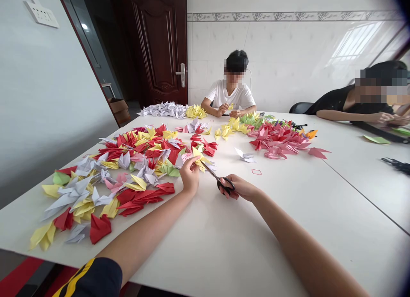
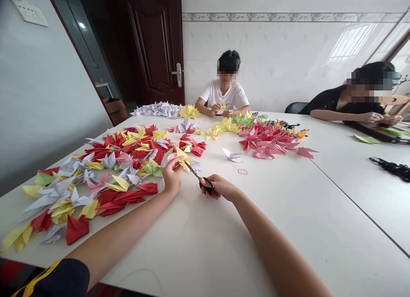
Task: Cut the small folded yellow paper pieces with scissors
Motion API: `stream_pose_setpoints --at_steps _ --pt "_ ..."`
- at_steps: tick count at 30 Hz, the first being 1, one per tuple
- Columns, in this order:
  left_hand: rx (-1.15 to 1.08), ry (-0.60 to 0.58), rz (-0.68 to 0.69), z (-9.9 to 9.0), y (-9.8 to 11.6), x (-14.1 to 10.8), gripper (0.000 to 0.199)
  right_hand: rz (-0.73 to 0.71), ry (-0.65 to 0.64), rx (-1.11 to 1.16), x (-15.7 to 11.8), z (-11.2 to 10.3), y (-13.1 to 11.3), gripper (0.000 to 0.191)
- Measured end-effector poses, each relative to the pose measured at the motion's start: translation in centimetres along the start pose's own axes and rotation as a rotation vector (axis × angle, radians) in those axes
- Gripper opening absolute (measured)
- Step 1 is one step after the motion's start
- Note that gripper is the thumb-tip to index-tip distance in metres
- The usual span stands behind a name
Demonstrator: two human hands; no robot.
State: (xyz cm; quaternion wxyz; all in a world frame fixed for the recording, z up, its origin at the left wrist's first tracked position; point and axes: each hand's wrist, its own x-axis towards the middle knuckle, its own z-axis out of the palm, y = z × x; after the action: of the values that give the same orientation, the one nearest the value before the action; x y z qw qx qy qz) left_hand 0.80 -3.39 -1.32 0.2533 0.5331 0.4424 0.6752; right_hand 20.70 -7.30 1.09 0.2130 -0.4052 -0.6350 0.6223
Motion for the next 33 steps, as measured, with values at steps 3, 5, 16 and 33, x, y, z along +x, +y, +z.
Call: stream_pose_setpoints --at_steps 3,5,16,33 --pt "0.007 0.002 0.019 0.0 -0.1 0.0 0.032 0.006 0.007 -0.006 0.0 0.0 0.1 0.061" --pt "0.012 0.000 0.033 -0.1 -0.2 0.0 0.032 0.016 0.011 -0.003 0.1 -0.1 0.1 0.062" --pt "0.036 0.003 0.057 -0.1 -0.4 0.1 0.035 0.027 0.032 -0.003 0.2 -0.2 0.4 0.058" --pt "-0.128 0.024 -0.252 -0.1 -0.7 0.5 0.022 -0.185 0.276 0.062 0.8 0.9 1.2 0.048"
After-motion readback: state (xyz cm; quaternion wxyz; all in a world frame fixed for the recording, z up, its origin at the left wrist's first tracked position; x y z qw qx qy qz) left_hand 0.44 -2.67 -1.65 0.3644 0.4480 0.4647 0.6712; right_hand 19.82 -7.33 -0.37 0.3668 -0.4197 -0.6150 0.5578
